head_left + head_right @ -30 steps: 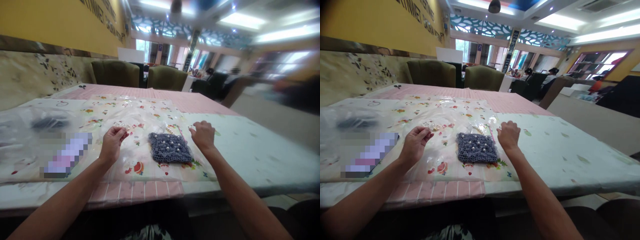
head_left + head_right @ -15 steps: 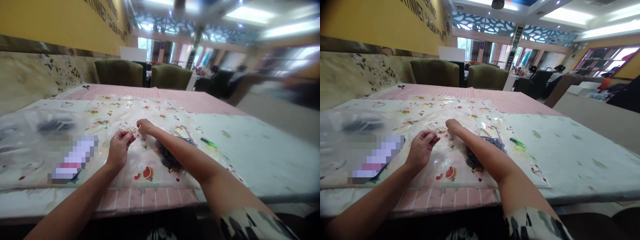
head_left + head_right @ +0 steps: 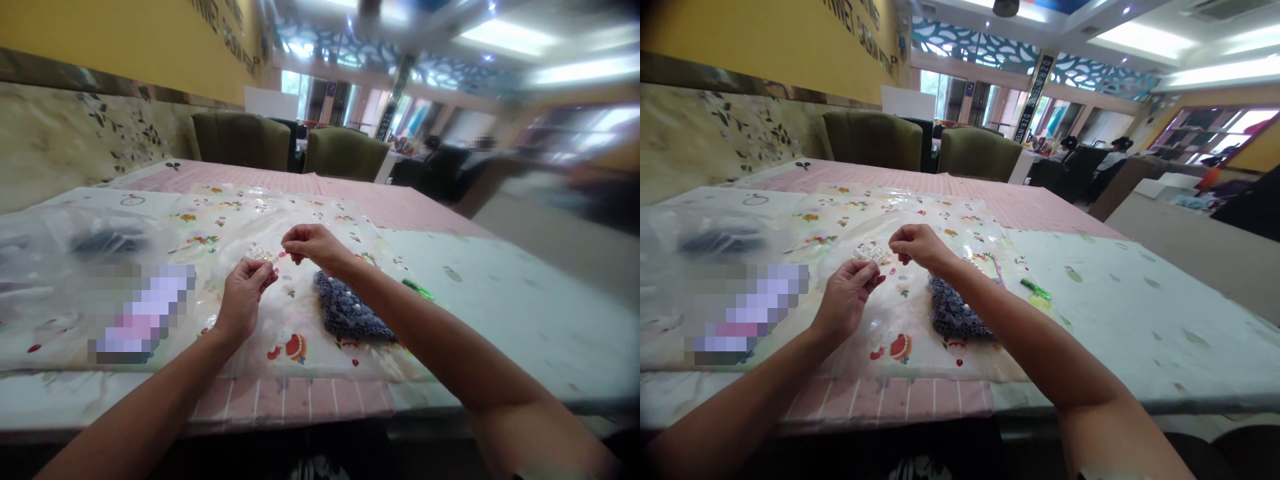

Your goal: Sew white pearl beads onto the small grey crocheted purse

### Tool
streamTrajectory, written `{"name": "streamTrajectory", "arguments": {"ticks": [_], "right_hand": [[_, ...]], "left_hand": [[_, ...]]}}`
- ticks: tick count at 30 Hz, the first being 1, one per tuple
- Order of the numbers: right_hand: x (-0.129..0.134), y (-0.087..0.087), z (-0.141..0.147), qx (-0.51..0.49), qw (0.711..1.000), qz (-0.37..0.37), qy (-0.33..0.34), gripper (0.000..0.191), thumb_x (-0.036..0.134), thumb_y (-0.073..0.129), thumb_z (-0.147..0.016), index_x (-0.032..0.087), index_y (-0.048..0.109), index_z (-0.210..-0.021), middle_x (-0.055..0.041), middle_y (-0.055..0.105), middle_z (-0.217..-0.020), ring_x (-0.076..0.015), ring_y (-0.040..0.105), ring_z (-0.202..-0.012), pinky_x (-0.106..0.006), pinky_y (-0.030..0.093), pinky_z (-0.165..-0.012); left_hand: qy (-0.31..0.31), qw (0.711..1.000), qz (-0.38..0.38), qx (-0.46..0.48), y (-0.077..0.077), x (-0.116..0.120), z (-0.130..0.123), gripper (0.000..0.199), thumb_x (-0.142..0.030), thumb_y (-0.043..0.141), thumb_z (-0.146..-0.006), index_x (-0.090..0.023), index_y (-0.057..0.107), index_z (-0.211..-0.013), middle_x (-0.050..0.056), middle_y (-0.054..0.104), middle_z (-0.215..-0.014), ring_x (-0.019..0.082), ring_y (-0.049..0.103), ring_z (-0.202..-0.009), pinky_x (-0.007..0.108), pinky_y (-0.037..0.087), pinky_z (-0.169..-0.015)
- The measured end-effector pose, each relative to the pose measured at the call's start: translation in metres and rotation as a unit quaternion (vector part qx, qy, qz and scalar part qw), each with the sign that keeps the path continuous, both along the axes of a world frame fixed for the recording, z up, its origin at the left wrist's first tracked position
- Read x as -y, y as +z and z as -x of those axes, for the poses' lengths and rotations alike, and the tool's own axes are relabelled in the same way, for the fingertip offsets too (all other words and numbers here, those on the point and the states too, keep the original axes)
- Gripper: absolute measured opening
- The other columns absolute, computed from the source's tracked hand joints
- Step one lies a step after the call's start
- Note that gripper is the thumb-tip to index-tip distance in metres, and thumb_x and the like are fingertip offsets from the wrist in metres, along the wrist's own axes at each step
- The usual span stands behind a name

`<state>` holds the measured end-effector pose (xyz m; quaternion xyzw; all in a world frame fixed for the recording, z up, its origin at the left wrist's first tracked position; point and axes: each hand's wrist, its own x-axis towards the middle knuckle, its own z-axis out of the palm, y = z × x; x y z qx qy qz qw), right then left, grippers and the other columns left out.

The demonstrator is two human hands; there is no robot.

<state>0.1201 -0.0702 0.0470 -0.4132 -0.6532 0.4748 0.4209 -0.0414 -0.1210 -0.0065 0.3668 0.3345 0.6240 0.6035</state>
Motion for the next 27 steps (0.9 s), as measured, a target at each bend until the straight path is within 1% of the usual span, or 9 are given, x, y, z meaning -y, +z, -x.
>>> {"name": "streamTrajectory", "arguments": {"ticks": [2,5,11,15,19,21,23,27], "right_hand": [[0.016,-0.001,-0.002,-0.044,0.999,0.005,-0.004,0.005,0.015,0.066,-0.078,0.015,0.062,-0.075,0.0041,0.055,-0.059,-0.0077,0.049,-0.052,-0.023,0.042,-0.052],[0.029,-0.007,0.000,-0.059,0.998,0.009,-0.001,0.007,0.017,0.068,-0.076,0.014,0.061,-0.074,0.0050,0.054,-0.058,-0.0071,0.047,-0.052,-0.022,0.037,-0.051],[0.036,-0.015,0.000,-0.071,0.997,0.034,-0.015,0.011,0.020,0.068,-0.076,0.015,0.059,-0.071,0.0058,0.053,-0.055,-0.0068,0.044,-0.050,-0.022,0.034,-0.051],[0.041,-0.018,0.000,-0.112,0.991,0.073,-0.007,0.015,0.023,0.072,-0.074,0.016,0.059,-0.070,0.0055,0.053,-0.054,-0.0070,0.045,-0.050,-0.022,0.034,-0.052],[0.048,-0.021,0.001,-0.135,0.984,0.113,-0.002,0.018,0.026,0.073,-0.073,0.016,0.058,-0.070,0.0057,0.052,-0.055,-0.0069,0.044,-0.051,-0.022,0.035,-0.052],[0.051,-0.019,-0.003,-0.132,0.985,0.110,-0.003,0.019,0.027,0.073,-0.073,0.016,0.058,-0.070,0.0059,0.052,-0.056,-0.0063,0.043,-0.050,-0.022,0.034,-0.052],[0.056,-0.013,-0.014,-0.124,0.988,0.091,-0.016,0.018,0.026,0.072,-0.075,0.016,0.058,-0.071,0.0054,0.052,-0.059,-0.0058,0.043,-0.051,-0.022,0.033,-0.052],[0.066,0.003,-0.051,-0.077,0.993,0.044,-0.079,0.011,0.021,0.069,-0.077,0.017,0.059,-0.073,0.0038,0.056,-0.063,-0.0065,0.047,-0.053,-0.023,0.038,-0.054]], "left_hand": [[-0.005,1.000,0.002,-0.006,0.000,0.002,-0.002,0.031,-0.032,0.086,-0.060,-0.015,0.063,-0.071,-0.003,0.062,-0.070,0.009,0.057,-0.069,0.029,0.052,-0.080],[-0.010,1.000,-0.003,-0.016,-0.001,0.003,-0.004,0.032,-0.033,0.087,-0.059,-0.015,0.064,-0.071,-0.002,0.063,-0.071,0.010,0.059,-0.071,0.029,0.053,-0.081],[-0.013,0.999,-0.016,-0.039,-0.001,0.003,-0.004,0.031,-0.035,0.086,-0.060,-0.016,0.064,-0.071,-0.002,0.064,-0.071,0.011,0.061,-0.071,0.031,0.054,-0.081],[-0.011,0.998,-0.029,-0.052,-0.002,0.004,-0.004,0.030,-0.034,0.086,-0.061,-0.016,0.065,-0.072,-0.001,0.065,-0.071,0.012,0.062,-0.071,0.032,0.054,-0.082],[-0.008,0.998,-0.040,-0.041,0.000,0.005,-0.004,0.027,-0.032,0.085,-0.063,-0.016,0.065,-0.073,0.000,0.065,-0.072,0.012,0.063,-0.071,0.032,0.055,-0.082],[0.003,0.998,-0.048,-0.028,0.002,0.006,-0.004,0.025,-0.029,0.084,-0.063,-0.017,0.064,-0.073,-0.001,0.065,-0.072,0.012,0.063,-0.071,0.031,0.055,-0.082],[0.015,0.998,-0.055,-0.014,0.005,0.006,-0.003,0.022,-0.026,0.083,-0.064,-0.018,0.064,-0.072,-0.002,0.064,-0.072,0.011,0.063,-0.070,0.030,0.056,-0.082],[0.022,0.998,-0.051,-0.015,0.008,0.004,-0.001,0.018,-0.023,0.081,-0.066,-0.018,0.065,-0.072,-0.002,0.064,-0.071,0.010,0.062,-0.069,0.029,0.056,-0.082]]}}
